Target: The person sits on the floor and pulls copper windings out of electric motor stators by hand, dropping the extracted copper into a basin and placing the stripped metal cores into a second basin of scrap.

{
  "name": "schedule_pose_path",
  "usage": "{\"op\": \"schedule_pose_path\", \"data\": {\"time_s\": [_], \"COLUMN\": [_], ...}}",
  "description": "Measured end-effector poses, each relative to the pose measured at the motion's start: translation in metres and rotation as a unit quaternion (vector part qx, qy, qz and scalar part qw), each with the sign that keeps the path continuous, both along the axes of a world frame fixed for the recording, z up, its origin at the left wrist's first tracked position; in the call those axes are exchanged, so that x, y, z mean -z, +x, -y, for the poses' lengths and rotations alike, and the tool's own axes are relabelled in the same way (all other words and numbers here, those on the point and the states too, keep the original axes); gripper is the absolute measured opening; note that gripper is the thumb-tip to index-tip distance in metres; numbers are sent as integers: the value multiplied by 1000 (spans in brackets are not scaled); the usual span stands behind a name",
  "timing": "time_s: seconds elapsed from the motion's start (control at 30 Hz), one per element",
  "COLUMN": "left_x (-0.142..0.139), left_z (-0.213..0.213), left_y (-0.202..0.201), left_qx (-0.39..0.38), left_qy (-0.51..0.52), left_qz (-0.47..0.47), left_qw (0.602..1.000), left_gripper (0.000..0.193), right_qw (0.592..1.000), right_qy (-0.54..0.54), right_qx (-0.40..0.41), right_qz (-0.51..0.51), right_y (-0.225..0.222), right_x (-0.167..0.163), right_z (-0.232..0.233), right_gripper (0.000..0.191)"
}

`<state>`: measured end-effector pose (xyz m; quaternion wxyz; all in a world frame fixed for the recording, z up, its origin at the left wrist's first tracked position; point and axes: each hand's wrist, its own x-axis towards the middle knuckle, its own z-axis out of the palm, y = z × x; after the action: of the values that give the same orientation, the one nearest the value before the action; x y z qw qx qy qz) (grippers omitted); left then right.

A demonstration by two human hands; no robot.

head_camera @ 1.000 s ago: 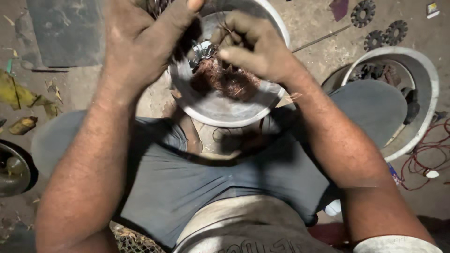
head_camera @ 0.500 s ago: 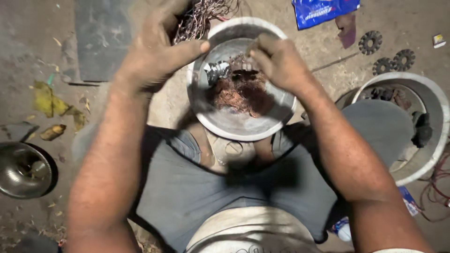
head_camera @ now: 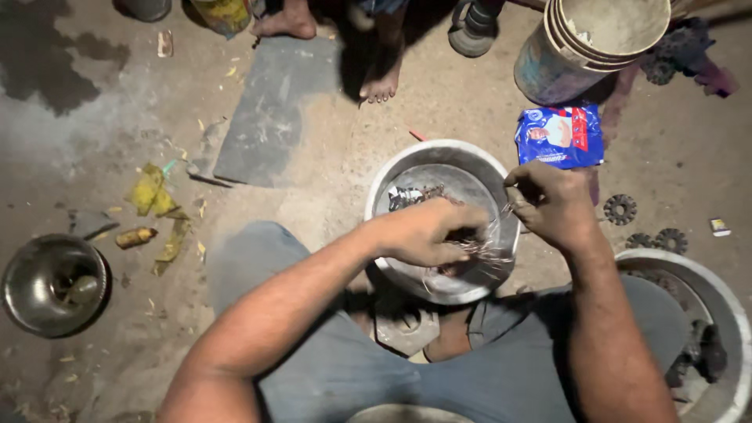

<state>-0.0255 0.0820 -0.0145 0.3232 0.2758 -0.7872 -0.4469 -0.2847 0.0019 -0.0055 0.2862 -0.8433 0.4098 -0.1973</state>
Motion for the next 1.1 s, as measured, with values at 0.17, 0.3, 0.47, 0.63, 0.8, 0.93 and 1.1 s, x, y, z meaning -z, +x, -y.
{"op": "schedule_pose_path", "data": {"time_s": [0.17,0.3,0.47,0.63,0.8,0.93,1.1], "left_x": [-19,-11,11,8,-9,5,28], "left_z": [-2,24,19,-14,-20,-1,4], "left_y": [2,25,23,6,14,-5,-35], "left_qx": [-179,-346,-325,-25,-41,-319,-321], "left_qy": [18,-1,-37,29,67,1,-452], "left_qz": [-104,49,302,201,-124,-117,171], "left_qw": [978,937,896,979,989,941,815], "left_gripper": [36,45,77,64,37,34,36], "right_qw": [977,956,994,997,883,802,665], "right_qy": [71,266,-50,-14,302,386,422], "right_qx": [-178,-42,-98,-74,17,128,142], "right_qz": [91,114,-7,32,360,438,600], "right_y": [35,57,44,18,30,50,49], "right_x": [50,62,16,-6,35,51,48], "right_z": [-26,-45,-50,-39,-47,-53,-52], "right_gripper": [55,28,19,16,23,27,33]}}
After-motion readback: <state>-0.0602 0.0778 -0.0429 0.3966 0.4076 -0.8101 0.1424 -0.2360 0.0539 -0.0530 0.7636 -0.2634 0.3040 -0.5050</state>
